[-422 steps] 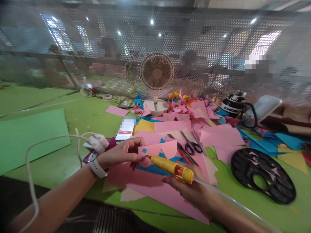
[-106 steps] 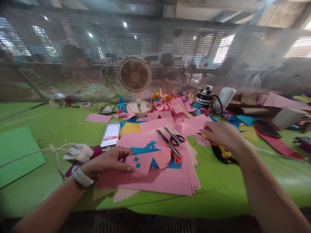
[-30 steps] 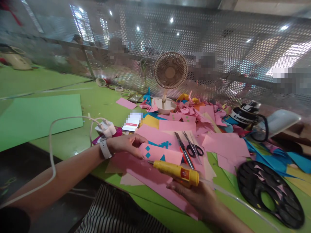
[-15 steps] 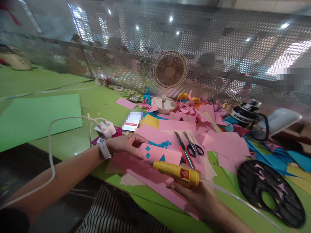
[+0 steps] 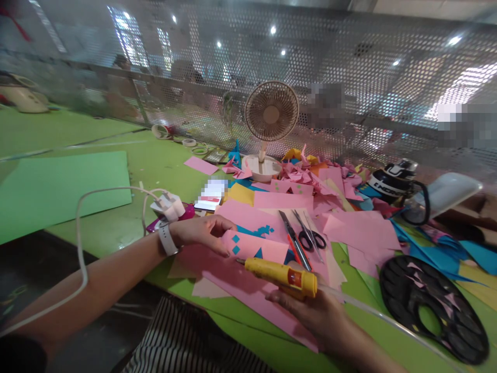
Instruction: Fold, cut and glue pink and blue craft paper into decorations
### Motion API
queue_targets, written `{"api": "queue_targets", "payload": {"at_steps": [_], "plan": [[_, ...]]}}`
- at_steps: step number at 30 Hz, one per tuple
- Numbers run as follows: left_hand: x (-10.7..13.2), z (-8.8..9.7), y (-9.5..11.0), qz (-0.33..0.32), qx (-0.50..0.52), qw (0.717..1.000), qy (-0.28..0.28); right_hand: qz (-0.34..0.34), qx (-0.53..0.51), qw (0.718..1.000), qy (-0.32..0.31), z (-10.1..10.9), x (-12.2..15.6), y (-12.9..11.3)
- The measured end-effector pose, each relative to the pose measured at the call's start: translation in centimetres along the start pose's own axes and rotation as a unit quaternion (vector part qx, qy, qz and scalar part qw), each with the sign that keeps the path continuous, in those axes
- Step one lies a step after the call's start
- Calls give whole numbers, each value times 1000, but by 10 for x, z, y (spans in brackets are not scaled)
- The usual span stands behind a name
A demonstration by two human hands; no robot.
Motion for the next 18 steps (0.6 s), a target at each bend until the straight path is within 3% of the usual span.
{"api": "queue_targets", "payload": {"at_steps": [18], "plan": [[0, 2, -3, -5, -5, 1000, -3, -5, 83, 996, 18, 2, 0, -3]]}}
Point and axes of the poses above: each hand's wrist, its own x-axis away from the middle knuckle, its own z-axis out of the back of the hand, y = z × x, the point moved 3 cm from there along -x, towards the middle knuckle, and after that the axes turned 3 degrees about -z, right-handed, at the moved point
